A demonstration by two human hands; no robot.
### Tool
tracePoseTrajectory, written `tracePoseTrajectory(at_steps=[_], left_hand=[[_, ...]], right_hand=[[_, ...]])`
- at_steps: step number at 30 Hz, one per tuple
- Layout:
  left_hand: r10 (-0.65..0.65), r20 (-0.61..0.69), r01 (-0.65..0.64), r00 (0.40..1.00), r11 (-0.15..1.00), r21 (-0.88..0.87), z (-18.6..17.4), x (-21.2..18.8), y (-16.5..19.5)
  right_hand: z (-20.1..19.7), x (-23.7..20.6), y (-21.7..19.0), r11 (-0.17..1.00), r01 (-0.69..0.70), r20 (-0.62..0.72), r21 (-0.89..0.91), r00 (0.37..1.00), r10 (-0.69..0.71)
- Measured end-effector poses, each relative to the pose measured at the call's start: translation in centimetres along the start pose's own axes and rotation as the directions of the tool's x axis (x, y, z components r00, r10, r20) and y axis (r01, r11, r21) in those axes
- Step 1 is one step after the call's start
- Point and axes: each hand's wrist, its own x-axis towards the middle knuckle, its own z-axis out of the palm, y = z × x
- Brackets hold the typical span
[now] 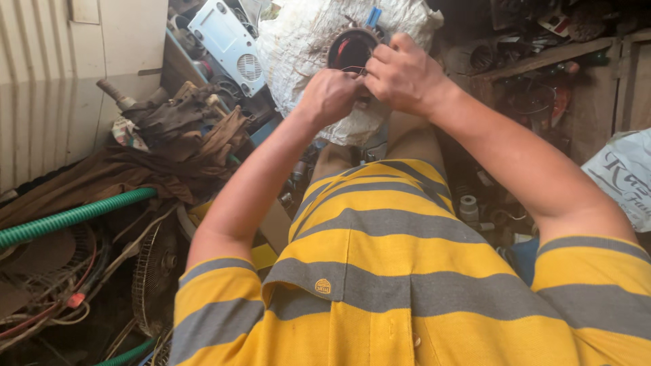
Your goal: The person uses a hammer and metal rod to strike a circular electrical component, then uses pliers to cut and pull out copper wires. The person repeatedly strikes the component and removes wire sections, working over a white sack in a cluttered workshop.
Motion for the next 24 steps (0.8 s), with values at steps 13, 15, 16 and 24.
tracePoseTrajectory(at_steps=[13, 15, 16, 24], left_hand=[[-0.621, -0.066, 0.065, 0.781, 0.185, -0.981, 2.5, -1.0, -2.1], [-0.658, -0.030, 0.101, 0.753, 0.160, -0.982, 2.6, -0.4, -2.5], [-0.677, -0.012, 0.119, 0.736, 0.146, -0.982, 2.3, -0.2, -2.4], [-0.415, -0.205, 0.218, 0.887, 0.766, -0.605, 0.2, -0.8, -0.2]], right_hand=[[10.4, -5.2, 0.8, 0.312, -0.794, 0.213, 0.522, 0.475, 0.854], [11.3, -5.6, -1.2, 0.459, -0.828, 0.292, 0.322, 0.548, 0.784], [11.6, -5.6, -1.9, 0.531, -0.818, 0.339, 0.221, 0.575, 0.744], [11.5, -5.2, -2.1, 0.457, -0.836, 0.293, 0.304, 0.538, 0.790]])
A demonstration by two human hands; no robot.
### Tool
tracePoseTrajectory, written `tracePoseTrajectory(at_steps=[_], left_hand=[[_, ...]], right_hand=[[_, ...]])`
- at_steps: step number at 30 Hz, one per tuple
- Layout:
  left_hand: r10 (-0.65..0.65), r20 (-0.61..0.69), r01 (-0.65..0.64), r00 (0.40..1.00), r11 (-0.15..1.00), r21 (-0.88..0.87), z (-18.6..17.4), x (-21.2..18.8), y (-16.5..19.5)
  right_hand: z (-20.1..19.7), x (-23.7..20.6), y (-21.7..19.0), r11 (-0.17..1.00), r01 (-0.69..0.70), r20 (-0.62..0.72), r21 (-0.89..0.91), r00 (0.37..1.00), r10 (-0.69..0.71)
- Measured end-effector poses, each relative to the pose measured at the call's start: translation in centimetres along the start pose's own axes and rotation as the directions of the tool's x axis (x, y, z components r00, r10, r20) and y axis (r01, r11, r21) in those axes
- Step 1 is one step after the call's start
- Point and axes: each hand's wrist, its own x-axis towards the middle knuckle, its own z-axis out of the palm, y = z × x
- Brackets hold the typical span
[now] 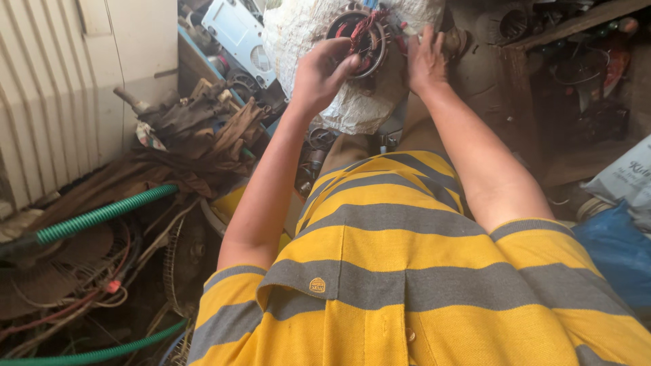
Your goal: The person uses a hammer and metal rod to strike a circular electrical component, then uses pliers to cut and pull out copper wires. The person repeatedly strikes the component and removes wire sections, working over a white sack in a cluttered workshop.
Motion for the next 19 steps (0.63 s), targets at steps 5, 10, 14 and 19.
tracePoseTrajectory(at_steps=[5, 10, 14, 19], left_hand=[[0.122, -0.016, -0.112, 0.992, 0.949, 0.295, -1.1, -1.8, -1.3], [-0.196, 0.085, 0.155, 0.977, 0.923, 0.353, 1.0, -1.4, -2.8], [0.128, 0.139, -0.183, 0.982, 0.830, 0.527, 0.1, 0.9, -3.4], [0.066, 0.426, -0.285, 0.903, 0.832, 0.477, -1.8, 3.9, -4.0]], right_hand=[[-0.7, -0.1, 0.3, 0.992, -0.115, 0.028, 0.054, 0.993, 0.114], [-0.9, -1.9, 2.5, 0.895, -0.328, 0.321, 0.304, 0.919, 0.228], [-0.2, -7.8, 4.3, 0.636, -0.286, 0.190, 0.717, 0.958, 0.217], [1.6, -12.9, 5.6, 0.465, -0.287, 0.211, 0.838, 0.955, 0.210]])
